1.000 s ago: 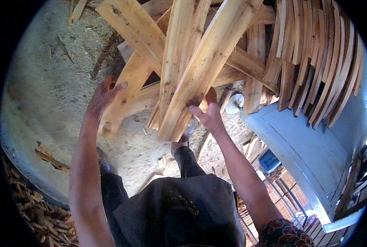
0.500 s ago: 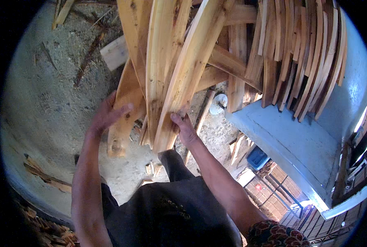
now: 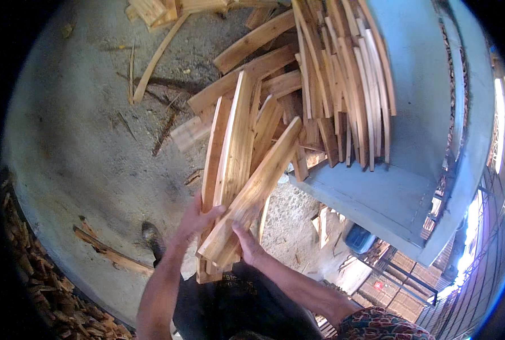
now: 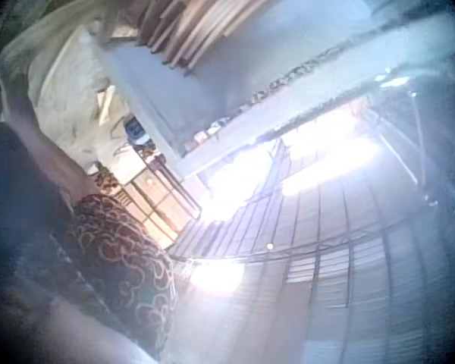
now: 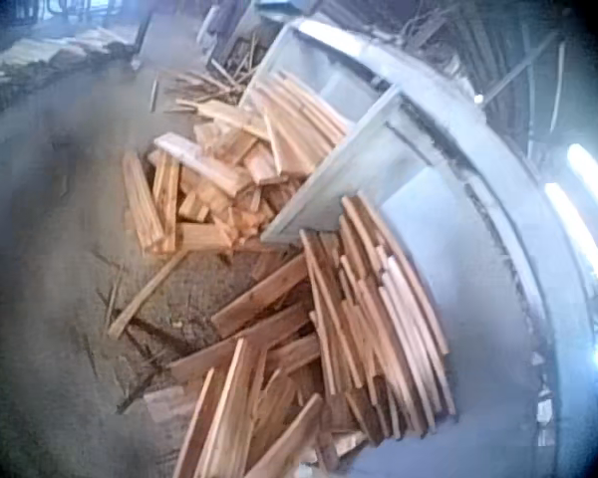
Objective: The person picks up wooden planks from a pile on the floor and stacks them onto a metal rack. The person also gathers smaller pieces of wood from the floor and places them into a large metal bin. The task involves repetitive lifting and placing of wood pieces in a workshop environment.
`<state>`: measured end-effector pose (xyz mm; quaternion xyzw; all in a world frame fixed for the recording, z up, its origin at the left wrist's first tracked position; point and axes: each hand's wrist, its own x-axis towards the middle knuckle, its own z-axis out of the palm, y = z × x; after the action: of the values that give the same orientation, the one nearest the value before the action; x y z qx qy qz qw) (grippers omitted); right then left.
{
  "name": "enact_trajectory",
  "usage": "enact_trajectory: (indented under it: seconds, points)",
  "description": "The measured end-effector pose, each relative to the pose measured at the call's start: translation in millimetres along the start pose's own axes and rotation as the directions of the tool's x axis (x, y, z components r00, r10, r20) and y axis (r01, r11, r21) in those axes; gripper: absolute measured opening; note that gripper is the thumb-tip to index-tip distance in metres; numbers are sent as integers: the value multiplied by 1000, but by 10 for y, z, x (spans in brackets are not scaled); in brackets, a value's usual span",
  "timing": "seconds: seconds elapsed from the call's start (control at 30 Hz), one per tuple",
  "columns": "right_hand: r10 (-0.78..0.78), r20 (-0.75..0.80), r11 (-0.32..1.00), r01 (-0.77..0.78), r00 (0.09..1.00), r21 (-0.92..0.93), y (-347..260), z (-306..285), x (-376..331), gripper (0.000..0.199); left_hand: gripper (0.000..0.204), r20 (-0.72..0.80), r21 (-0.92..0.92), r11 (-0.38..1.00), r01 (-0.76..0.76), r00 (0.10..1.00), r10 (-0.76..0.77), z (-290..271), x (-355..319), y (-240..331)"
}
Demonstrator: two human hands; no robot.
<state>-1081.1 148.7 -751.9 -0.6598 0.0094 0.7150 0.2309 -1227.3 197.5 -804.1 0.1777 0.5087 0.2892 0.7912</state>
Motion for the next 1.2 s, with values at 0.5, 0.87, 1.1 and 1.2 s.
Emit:
enact_trajectory:
  seconds: [0.5, 0.87, 1.1, 1.2]
  points:
    - [571, 249, 818, -516, 782, -255, 415, 594, -1842, 61, 43, -450, -202, 935, 292, 820, -353, 163, -2704, 370]
    - [499, 200, 850, -521, 843, 80, -226, -214, -1290, 57, 67, -163, -202, 930, 307, 926, -340, 860, -1846, 426]
    - [447, 286, 854, -499, 848, 146, -43, -298, -1074, 60, 78, -122, -380, 856, 350, 899, -422, 802, -1429, 286]
    - [344, 259, 901, -395, 902, 179, -162, -281, -1160, 56, 83, -154, -434, 829, 351, 878, -453, 921, -1507, 351]
